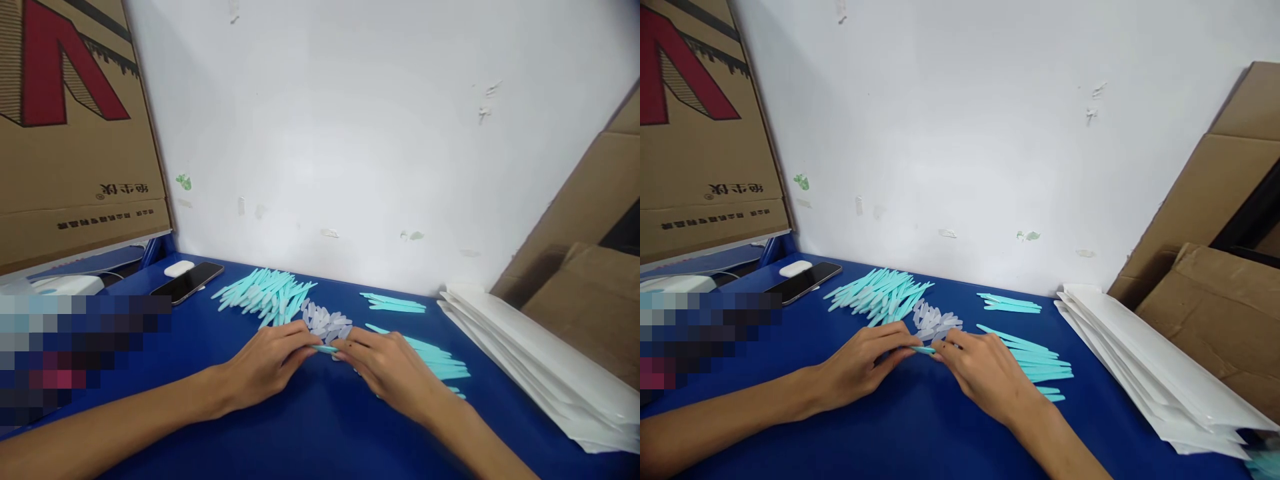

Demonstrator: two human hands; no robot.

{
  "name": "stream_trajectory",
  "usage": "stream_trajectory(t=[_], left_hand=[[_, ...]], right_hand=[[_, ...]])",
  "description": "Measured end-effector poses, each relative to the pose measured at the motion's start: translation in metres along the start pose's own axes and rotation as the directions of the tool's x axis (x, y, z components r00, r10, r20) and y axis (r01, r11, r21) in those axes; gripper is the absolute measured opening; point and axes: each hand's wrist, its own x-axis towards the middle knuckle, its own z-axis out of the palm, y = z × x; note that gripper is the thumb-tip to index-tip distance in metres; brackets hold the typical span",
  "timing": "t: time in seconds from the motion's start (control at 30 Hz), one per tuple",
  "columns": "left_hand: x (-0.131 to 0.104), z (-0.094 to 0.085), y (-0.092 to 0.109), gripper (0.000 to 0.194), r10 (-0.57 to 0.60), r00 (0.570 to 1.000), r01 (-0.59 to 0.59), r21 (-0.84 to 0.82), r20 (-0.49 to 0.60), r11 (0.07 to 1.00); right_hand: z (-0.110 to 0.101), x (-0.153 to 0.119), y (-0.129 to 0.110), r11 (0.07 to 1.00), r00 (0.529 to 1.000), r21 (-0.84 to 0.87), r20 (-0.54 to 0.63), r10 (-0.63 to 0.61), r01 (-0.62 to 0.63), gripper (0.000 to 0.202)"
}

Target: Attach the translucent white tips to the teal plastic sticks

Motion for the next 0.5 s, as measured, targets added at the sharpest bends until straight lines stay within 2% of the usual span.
stream_trajectory(t=[0.3, 0.4, 0.5], left_hand=[[0.000, -0.003, 0.005, 0.028, 0.009, 0.998, -0.015, 0.096, 0.063, 0.995], [0.002, -0.006, 0.000, 0.027, 0.020, 1.000, -0.017, 0.182, -0.015, 0.983], [0.007, -0.016, -0.011, 0.026, 0.010, 0.990, 0.043, 0.367, -0.140, 0.929]], right_hand=[[0.000, 0.000, 0.000, 1.000, 1.000, -0.010, -0.007, 0.008, -0.008, 0.027], [-0.004, 0.000, 0.005, 0.995, 0.993, -0.063, -0.093, 0.075, -0.081, 0.036], [-0.010, -0.001, 0.022, 0.958, 0.943, -0.140, -0.261, 0.208, -0.250, 0.042]])
